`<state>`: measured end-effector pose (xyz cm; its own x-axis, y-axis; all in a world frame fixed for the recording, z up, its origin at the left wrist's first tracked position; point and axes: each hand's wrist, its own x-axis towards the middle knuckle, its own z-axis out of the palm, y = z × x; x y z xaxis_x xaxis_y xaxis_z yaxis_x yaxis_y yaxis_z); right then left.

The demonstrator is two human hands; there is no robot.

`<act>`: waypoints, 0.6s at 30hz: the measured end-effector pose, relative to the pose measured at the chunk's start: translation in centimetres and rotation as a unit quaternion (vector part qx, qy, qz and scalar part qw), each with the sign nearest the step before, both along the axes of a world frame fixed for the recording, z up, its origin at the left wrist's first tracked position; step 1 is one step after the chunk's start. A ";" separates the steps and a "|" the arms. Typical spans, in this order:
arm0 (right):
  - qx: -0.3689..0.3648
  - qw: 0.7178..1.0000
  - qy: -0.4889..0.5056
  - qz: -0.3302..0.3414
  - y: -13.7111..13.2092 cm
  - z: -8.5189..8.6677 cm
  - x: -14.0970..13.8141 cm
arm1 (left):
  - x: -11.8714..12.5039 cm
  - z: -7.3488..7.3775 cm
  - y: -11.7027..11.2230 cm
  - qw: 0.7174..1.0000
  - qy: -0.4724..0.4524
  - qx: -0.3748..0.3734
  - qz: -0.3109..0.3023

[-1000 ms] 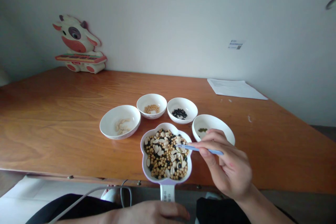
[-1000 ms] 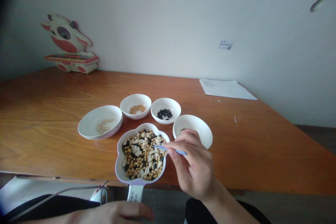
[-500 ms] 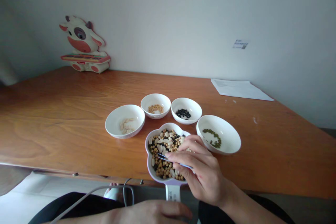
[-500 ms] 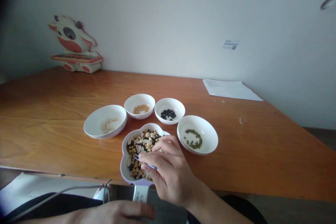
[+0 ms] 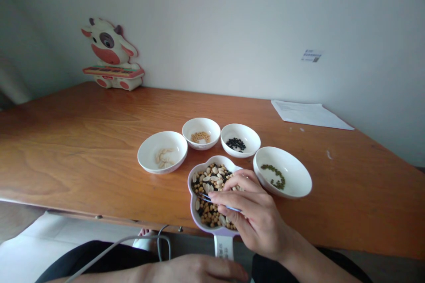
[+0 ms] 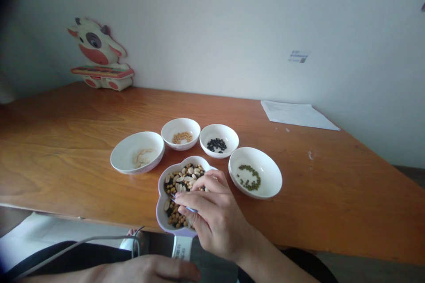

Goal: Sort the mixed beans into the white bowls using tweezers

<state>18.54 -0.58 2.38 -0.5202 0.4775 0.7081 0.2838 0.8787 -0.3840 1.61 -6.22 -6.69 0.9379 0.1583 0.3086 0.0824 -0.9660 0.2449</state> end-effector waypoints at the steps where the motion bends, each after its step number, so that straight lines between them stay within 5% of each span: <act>1: 0.000 1.000 -0.002 -0.002 0.0 0.0 0.0 | 0.1 0.1 0.1 1.000 0.003 -0.003 0.003; 18: -0.017 1.000 -0.008 0.003 -0.1 -0.1 0.2 | 0.3 1.7 0.3 1.000 0.012 -0.019 -0.004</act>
<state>18.72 -0.65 2.31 -0.5341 0.4976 0.6835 0.2844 0.8671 -0.4090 1.90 -5.91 -4.95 0.9461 0.1628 0.2799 0.0817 -0.9565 0.2802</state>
